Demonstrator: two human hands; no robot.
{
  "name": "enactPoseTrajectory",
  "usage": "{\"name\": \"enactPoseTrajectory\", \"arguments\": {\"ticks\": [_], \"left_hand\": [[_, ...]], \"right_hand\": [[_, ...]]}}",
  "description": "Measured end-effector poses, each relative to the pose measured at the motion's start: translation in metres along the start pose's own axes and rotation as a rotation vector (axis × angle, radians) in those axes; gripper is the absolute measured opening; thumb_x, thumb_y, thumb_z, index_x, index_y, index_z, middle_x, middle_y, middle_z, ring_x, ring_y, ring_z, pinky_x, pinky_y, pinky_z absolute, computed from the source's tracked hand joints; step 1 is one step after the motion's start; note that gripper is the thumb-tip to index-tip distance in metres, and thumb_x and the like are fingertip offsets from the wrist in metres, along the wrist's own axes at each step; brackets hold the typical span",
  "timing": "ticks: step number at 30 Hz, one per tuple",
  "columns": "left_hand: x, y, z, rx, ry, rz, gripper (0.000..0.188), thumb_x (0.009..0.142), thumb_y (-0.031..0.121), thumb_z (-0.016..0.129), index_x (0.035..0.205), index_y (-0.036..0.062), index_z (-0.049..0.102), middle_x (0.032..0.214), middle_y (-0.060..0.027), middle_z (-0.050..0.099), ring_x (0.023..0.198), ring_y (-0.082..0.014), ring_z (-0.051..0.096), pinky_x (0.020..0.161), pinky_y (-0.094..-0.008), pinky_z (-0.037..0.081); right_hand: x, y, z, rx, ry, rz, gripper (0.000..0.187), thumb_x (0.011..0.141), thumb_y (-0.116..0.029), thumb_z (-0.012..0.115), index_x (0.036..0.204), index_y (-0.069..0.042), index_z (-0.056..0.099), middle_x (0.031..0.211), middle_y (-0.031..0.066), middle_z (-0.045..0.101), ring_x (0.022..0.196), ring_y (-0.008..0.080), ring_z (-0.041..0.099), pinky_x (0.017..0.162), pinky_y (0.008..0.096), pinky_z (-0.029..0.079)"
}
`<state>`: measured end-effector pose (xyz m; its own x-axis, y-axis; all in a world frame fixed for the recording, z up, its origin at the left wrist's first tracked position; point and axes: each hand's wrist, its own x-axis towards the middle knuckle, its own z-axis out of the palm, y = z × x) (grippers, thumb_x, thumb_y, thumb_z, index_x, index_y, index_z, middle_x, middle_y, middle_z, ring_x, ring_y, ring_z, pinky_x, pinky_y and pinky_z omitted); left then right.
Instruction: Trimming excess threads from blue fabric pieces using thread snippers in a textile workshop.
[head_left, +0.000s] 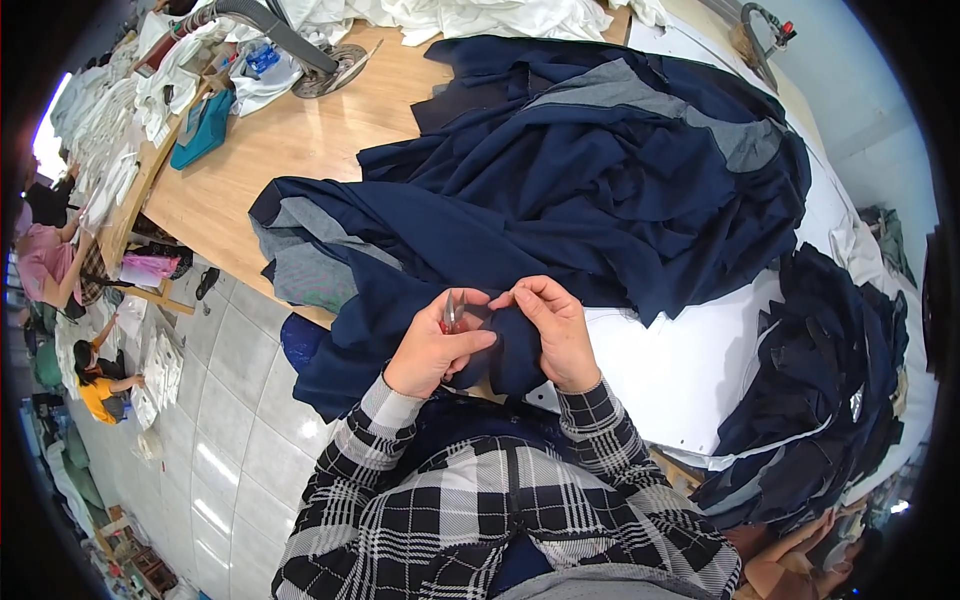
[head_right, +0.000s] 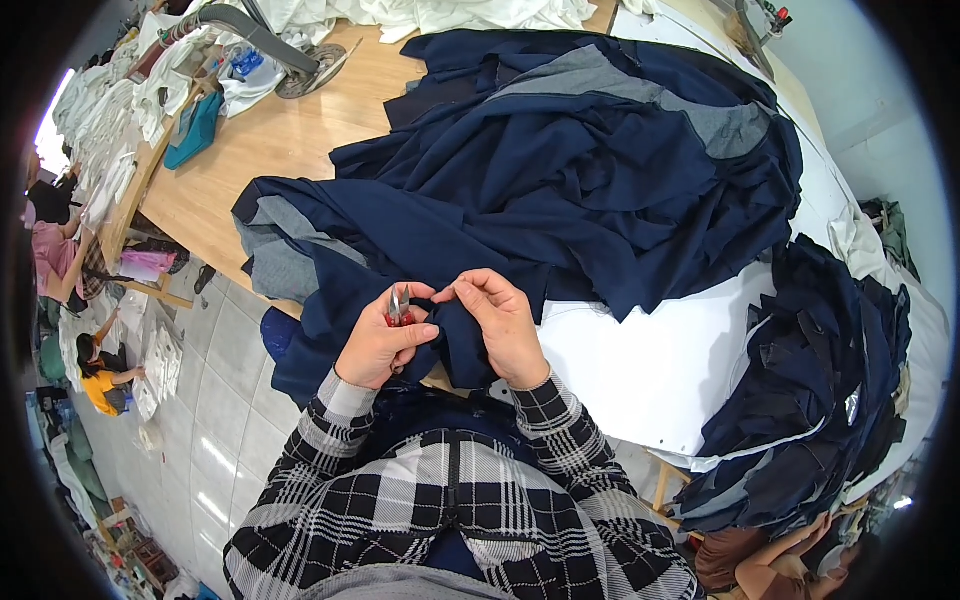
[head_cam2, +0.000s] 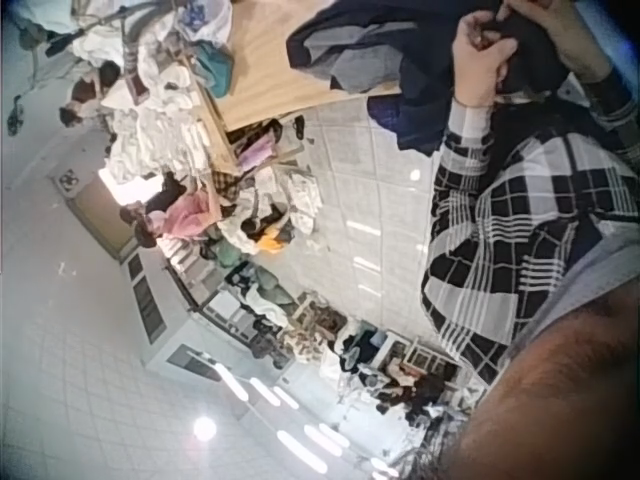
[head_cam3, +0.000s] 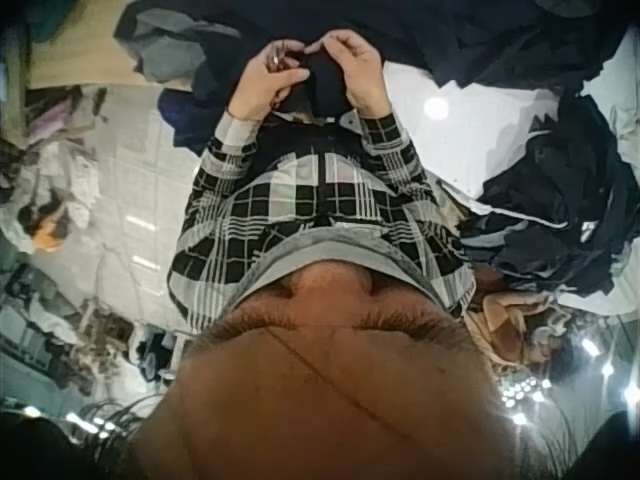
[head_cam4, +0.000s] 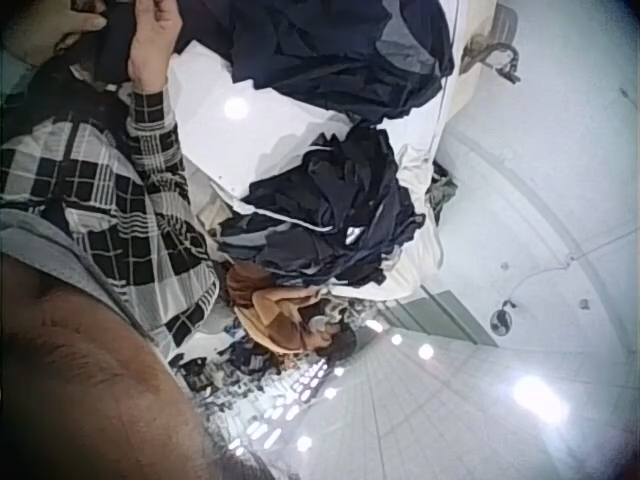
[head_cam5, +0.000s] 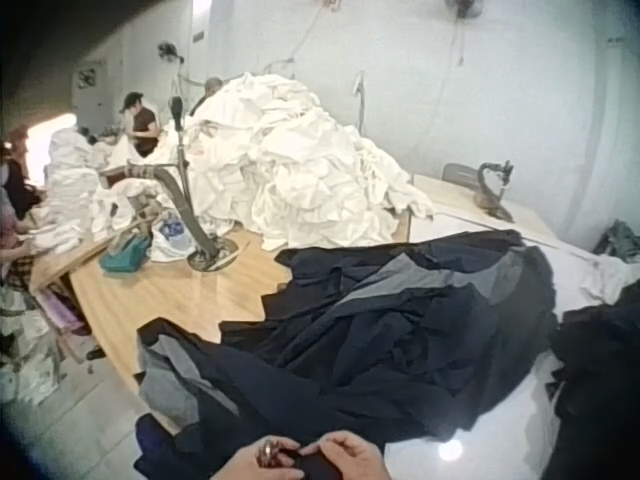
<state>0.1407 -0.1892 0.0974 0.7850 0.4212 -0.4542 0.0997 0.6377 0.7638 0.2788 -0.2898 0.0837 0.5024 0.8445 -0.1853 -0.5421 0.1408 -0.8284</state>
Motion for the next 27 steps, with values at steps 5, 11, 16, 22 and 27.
{"name": "enactPoseTrajectory", "arguments": {"ticks": [5, 11, 16, 22, 27], "left_hand": [[-0.005, 0.003, -0.008, 0.601, 0.116, 0.331, 0.047, 0.075, 0.008, 0.071, 0.116, -0.0014, 0.052, 0.09, -0.0026, 0.058, 0.065, -0.0043, 0.049, 0.057, -0.0193, 0.042], [-0.022, 0.029, -0.003, 0.931, -0.056, 0.39, 0.04, 0.079, 0.013, 0.068, 0.114, 0.0009, 0.055, 0.075, -0.01, 0.061, 0.062, -0.0163, 0.057, 0.06, -0.0265, 0.046], [-0.015, 0.03, 0.0, 0.922, -0.074, 0.239, 0.038, 0.079, 0.014, 0.069, 0.104, 0.0011, 0.044, 0.072, -0.0122, 0.062, 0.06, -0.018, 0.059, 0.057, -0.0285, 0.045], [-0.01, 0.033, 0.0, 0.835, -0.173, 0.19, 0.036, 0.078, 0.012, 0.07, 0.098, 0.001, 0.041, 0.07, -0.0116, 0.062, 0.061, -0.015, 0.057, 0.056, -0.028, 0.044], [-0.009, 0.029, -0.005, 0.646, -0.262, 0.107, 0.034, 0.08, 0.009, 0.069, 0.098, -0.0002, 0.042, 0.076, -0.0079, 0.061, 0.069, -0.0084, 0.054, 0.06, -0.0247, 0.044]], "right_hand": [[0.001, -0.003, -0.002, -0.134, -0.075, 0.0, 0.012, 0.092, -0.011, 0.053, 0.094, 0.0, 0.058, 0.085, 0.0079, 0.063, 0.081, 0.0133, 0.06, 0.079, 0.0236, 0.046], [0.0, -0.004, -0.002, -0.188, -0.089, -0.012, 0.011, 0.091, -0.009, 0.056, 0.093, 0.001, 0.059, 0.085, 0.0051, 0.062, 0.081, 0.0111, 0.059, 0.078, 0.0219, 0.045], [-0.001, -0.004, -0.001, -0.168, -0.095, 0.017, 0.01, 0.09, -0.007, 0.057, 0.094, 0.001, 0.06, 0.086, 0.0034, 0.062, 0.08, 0.0088, 0.058, 0.075, 0.02, 0.046], [-0.001, -0.008, -0.006, -0.201, -0.151, 0.085, 0.011, 0.089, -0.007, 0.057, 0.095, 0.001, 0.061, 0.086, 0.0021, 0.062, 0.078, 0.0071, 0.057, 0.072, 0.0186, 0.046], [-0.002, -0.01, -0.007, -0.164, -0.193, 0.152, 0.011, 0.09, -0.008, 0.057, 0.096, 0.0, 0.062, 0.086, 0.0005, 0.062, 0.075, 0.0052, 0.055, 0.069, 0.0172, 0.044]]}}
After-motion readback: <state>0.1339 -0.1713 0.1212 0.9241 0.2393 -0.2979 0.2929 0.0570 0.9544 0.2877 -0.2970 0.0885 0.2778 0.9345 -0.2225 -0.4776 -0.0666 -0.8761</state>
